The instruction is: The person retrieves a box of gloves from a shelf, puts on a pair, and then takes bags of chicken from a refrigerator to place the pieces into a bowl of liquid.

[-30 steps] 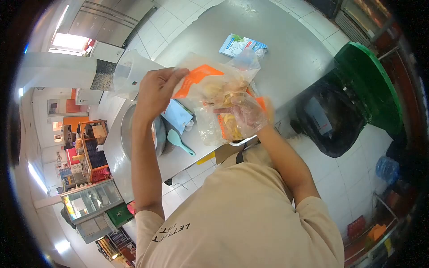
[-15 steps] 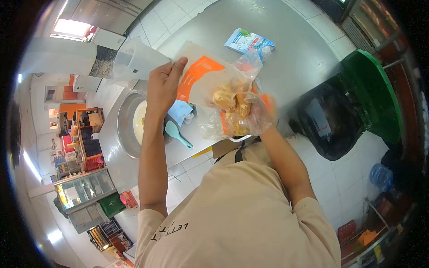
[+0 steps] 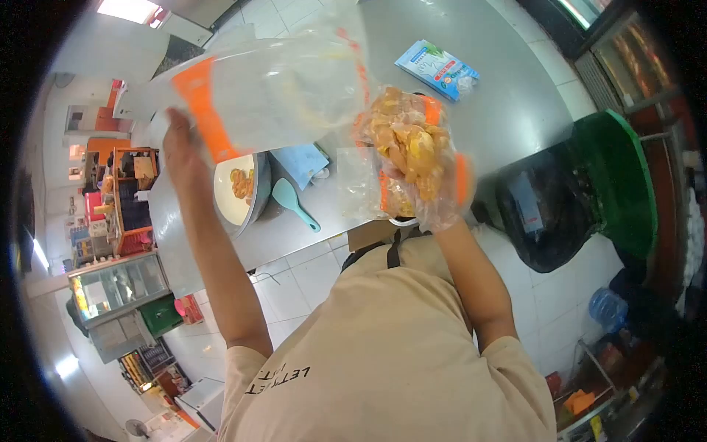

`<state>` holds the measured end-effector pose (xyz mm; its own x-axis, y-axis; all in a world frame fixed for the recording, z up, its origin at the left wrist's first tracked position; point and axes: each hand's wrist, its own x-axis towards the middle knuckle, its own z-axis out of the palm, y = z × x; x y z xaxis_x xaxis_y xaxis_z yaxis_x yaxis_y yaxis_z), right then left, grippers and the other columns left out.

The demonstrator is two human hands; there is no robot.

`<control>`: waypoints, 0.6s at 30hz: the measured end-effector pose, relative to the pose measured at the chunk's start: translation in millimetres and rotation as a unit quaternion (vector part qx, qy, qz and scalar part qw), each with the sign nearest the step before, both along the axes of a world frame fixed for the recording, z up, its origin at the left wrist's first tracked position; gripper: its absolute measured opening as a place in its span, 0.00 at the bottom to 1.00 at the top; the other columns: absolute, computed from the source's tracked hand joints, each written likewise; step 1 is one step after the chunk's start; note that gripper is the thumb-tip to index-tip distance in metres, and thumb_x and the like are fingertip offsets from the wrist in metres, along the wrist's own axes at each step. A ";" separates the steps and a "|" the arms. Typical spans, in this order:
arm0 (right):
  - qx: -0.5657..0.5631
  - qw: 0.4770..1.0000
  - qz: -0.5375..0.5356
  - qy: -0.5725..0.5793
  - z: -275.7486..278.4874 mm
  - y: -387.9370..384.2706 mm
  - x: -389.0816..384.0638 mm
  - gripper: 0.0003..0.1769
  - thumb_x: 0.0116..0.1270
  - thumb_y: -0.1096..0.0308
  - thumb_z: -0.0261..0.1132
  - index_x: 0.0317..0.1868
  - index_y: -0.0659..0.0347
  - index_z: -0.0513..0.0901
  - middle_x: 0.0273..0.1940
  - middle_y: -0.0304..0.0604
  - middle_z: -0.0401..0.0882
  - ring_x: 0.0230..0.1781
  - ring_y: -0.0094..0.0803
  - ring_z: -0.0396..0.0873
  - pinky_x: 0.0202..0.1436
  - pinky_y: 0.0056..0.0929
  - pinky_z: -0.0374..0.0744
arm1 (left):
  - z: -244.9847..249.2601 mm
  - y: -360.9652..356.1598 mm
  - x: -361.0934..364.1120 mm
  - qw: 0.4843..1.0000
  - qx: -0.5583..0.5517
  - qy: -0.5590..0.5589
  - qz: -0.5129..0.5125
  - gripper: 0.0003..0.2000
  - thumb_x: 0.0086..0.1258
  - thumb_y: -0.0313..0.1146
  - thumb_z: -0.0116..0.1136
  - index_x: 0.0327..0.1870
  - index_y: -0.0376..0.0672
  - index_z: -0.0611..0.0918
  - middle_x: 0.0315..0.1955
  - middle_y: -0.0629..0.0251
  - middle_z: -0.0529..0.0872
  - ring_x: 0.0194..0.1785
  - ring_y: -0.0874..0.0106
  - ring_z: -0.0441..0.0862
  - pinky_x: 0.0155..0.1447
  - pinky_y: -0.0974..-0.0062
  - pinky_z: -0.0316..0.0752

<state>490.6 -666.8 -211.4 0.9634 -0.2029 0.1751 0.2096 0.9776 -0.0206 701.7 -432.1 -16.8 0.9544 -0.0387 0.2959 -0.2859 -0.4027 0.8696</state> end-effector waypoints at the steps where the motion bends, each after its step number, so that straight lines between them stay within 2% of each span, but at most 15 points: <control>1: -0.101 0.987 -0.042 0.114 10.7 6.8 0.0 0.35 0.72 0.45 0.57 0.73 0.53 0.64 0.71 0.44 0.66 0.70 0.43 0.67 0.70 0.46 0.71 | -5.2 26.7 3.4 0.998 -0.067 -0.004 0.000 0.25 0.78 0.56 0.48 0.58 0.42 0.79 0.53 0.65 0.80 0.55 0.74 0.76 0.60 0.72 0.71; 2: -0.200 0.950 -0.085 0.224 17.4 13.1 2.7 0.34 0.73 0.48 0.57 0.73 0.53 0.64 0.71 0.44 0.66 0.70 0.42 0.67 0.71 0.47 0.70 | -5.9 50.5 1.5 0.997 -0.073 -0.005 0.008 0.25 0.78 0.56 0.48 0.58 0.42 0.79 0.53 0.65 0.80 0.55 0.74 0.76 0.60 0.72 0.71; 3: -0.207 0.950 -0.078 0.220 17.7 16.2 8.5 0.34 0.73 0.48 0.57 0.73 0.53 0.64 0.71 0.44 0.66 0.70 0.42 0.67 0.71 0.47 0.70 | -5.6 74.5 -3.4 0.978 -0.204 0.038 -0.004 0.27 0.78 0.56 0.47 0.64 0.42 0.73 0.59 0.63 0.76 0.62 0.71 0.73 0.66 0.68 0.69; 4: -0.181 0.961 -0.069 0.195 16.3 18.4 15.5 0.32 0.73 0.51 0.57 0.72 0.57 0.64 0.69 0.46 0.68 0.68 0.42 0.70 0.67 0.48 0.74 | -6.2 97.9 -10.2 0.940 -0.331 0.078 -0.016 0.30 0.79 0.56 0.45 0.71 0.42 0.67 0.65 0.62 0.73 0.68 0.68 0.70 0.72 0.63 0.66; 5: -0.154 0.972 -0.059 0.170 16.8 22.8 24.4 0.30 0.74 0.55 0.58 0.70 0.60 0.65 0.68 0.48 0.70 0.66 0.42 0.74 0.63 0.49 0.79 | -9.2 121.4 -19.2 0.928 -0.368 0.060 0.013 0.30 0.79 0.56 0.43 0.71 0.42 0.66 0.66 0.63 0.72 0.69 0.67 0.69 0.73 0.63 0.65; 6: -0.160 0.972 -0.049 0.167 21.8 30.1 35.0 0.30 0.74 0.55 0.58 0.70 0.60 0.65 0.68 0.48 0.70 0.66 0.42 0.74 0.63 0.49 0.79 | -12.3 145.2 -30.4 0.913 -0.404 0.042 0.042 0.30 0.80 0.55 0.42 0.72 0.42 0.65 0.67 0.65 0.72 0.69 0.66 0.68 0.73 0.62 0.63; 9: -0.211 0.955 0.030 0.208 48.9 62.4 76.1 0.29 0.72 0.59 0.59 0.70 0.60 0.66 0.64 0.49 0.73 0.63 0.40 0.76 0.62 0.44 0.79 | -22.2 222.4 -70.5 0.885 -0.445 0.004 0.138 0.29 0.80 0.56 0.41 0.72 0.43 0.66 0.69 0.65 0.69 0.71 0.65 0.66 0.76 0.61 0.59; 11: -0.340 0.923 0.048 0.177 62.1 95.3 108.6 0.27 0.69 0.62 0.62 0.66 0.61 0.69 0.59 0.48 0.77 0.56 0.37 0.80 0.58 0.39 0.82 | -34.2 286.6 -100.9 0.897 -0.375 -0.054 0.226 0.30 0.79 0.56 0.42 0.73 0.44 0.64 0.72 0.65 0.66 0.72 0.66 0.64 0.77 0.59 0.57; 12: -0.346 0.920 0.069 0.169 54.3 109.9 130.4 0.27 0.69 0.62 0.62 0.66 0.61 0.69 0.59 0.48 0.77 0.56 0.37 0.80 0.58 0.39 0.82 | -34.0 316.4 -119.2 0.890 -0.377 -0.063 0.247 0.30 0.79 0.56 0.42 0.73 0.44 0.64 0.72 0.65 0.66 0.72 0.66 0.64 0.77 0.59 0.57; 14: -0.417 0.876 0.199 0.140 29.2 133.3 180.6 0.24 0.67 0.63 0.64 0.61 0.63 0.73 0.52 0.45 0.81 0.48 0.33 0.83 0.51 0.33 0.85 | -36.2 359.8 -155.9 0.802 -0.535 -0.064 0.256 0.31 0.76 0.56 0.50 0.73 0.48 0.66 0.73 0.67 0.66 0.74 0.67 0.63 0.78 0.58 0.57; 18: -0.432 0.851 0.266 0.138 43.0 232.2 251.0 0.24 0.65 0.63 0.67 0.57 0.65 0.75 0.48 0.44 0.82 0.44 0.33 0.85 0.46 0.31 0.86 | -49.3 415.9 -216.5 0.779 -0.506 -0.115 0.353 0.33 0.74 0.58 0.52 0.74 0.47 0.65 0.73 0.68 0.66 0.74 0.67 0.63 0.76 0.61 0.59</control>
